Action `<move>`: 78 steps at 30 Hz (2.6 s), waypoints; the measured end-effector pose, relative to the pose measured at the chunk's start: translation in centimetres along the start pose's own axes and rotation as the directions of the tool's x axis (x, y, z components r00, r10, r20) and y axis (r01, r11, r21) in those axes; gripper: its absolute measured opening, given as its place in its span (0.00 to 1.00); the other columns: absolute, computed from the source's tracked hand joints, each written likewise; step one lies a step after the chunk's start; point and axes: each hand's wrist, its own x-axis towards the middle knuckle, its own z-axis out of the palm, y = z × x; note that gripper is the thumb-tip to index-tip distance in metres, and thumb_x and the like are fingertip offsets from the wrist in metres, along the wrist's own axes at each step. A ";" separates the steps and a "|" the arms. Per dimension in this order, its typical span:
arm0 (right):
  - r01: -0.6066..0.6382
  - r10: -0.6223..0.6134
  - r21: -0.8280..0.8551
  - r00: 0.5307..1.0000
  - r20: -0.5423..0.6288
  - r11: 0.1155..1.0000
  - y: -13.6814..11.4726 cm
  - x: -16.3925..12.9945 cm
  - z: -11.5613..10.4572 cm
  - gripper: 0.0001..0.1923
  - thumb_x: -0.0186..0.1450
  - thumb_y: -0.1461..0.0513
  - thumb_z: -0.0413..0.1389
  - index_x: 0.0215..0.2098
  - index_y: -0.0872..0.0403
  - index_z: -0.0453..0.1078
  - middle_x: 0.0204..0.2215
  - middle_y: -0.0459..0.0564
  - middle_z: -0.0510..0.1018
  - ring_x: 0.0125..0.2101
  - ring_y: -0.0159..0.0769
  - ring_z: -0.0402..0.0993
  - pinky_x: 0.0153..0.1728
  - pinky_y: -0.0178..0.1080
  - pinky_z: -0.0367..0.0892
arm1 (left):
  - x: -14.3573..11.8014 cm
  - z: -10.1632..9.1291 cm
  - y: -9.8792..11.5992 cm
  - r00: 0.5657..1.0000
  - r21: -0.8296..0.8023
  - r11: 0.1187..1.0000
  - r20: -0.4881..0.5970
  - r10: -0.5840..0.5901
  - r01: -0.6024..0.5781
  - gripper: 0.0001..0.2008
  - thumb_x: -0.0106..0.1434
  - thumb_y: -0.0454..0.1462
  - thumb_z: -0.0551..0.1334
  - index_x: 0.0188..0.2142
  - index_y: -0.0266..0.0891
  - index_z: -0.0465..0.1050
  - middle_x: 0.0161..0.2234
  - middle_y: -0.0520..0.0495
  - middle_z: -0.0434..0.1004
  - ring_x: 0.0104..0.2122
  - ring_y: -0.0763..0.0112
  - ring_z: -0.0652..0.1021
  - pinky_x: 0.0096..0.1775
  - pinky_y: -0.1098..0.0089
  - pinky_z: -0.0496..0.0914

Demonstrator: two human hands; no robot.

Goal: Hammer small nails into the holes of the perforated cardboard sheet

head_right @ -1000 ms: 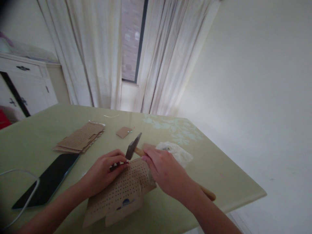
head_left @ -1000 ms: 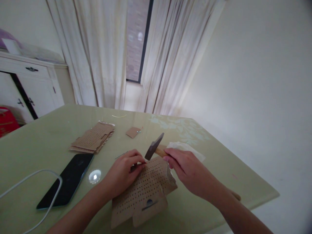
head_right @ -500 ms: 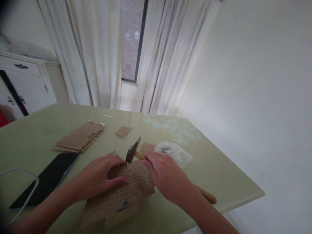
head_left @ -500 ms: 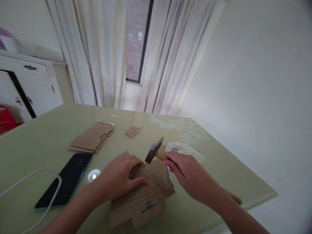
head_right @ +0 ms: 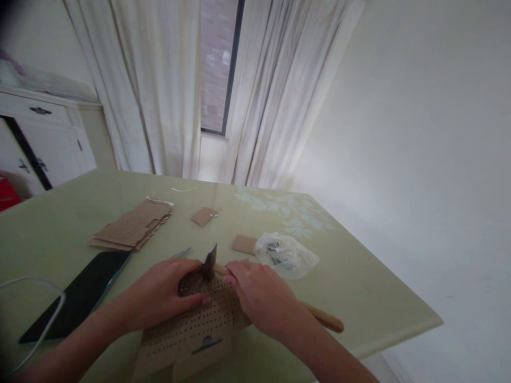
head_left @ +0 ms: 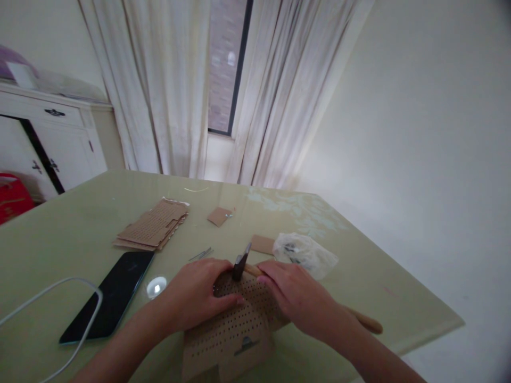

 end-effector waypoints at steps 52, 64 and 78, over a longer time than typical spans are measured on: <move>-0.008 0.332 0.976 0.940 0.082 -0.220 11.7 3.9 8.4 0.18 0.61 0.57 0.72 0.47 0.56 0.82 0.31 0.44 0.72 0.19 0.21 0.55 0.15 0.27 0.50 | 4.1 -2.3 -0.3 0.988 -0.299 0.950 0.099 0.122 -0.087 0.08 0.72 0.40 0.63 0.39 0.46 0.82 0.38 0.54 0.86 0.39 0.67 0.82 0.43 0.70 0.72; -0.013 0.340 0.982 0.937 0.077 -0.188 11.8 3.9 8.4 0.20 0.60 0.55 0.72 0.47 0.56 0.82 0.30 0.44 0.72 0.19 0.21 0.54 0.15 0.28 0.49 | 4.2 -1.9 -0.6 0.979 -0.280 0.956 0.149 0.139 -0.093 0.08 0.72 0.39 0.63 0.39 0.47 0.83 0.38 0.55 0.86 0.40 0.68 0.82 0.45 0.70 0.72; -0.068 0.252 0.963 0.968 -0.001 0.263 8.8 1.1 2.9 0.16 0.73 0.52 0.61 0.54 0.51 0.76 0.33 0.45 0.72 0.23 0.28 0.62 0.21 0.33 0.57 | 4.3 -2.0 -1.1 0.970 -0.240 0.951 0.095 0.222 -0.194 0.05 0.70 0.40 0.67 0.40 0.47 0.84 0.38 0.54 0.87 0.40 0.68 0.83 0.46 0.69 0.73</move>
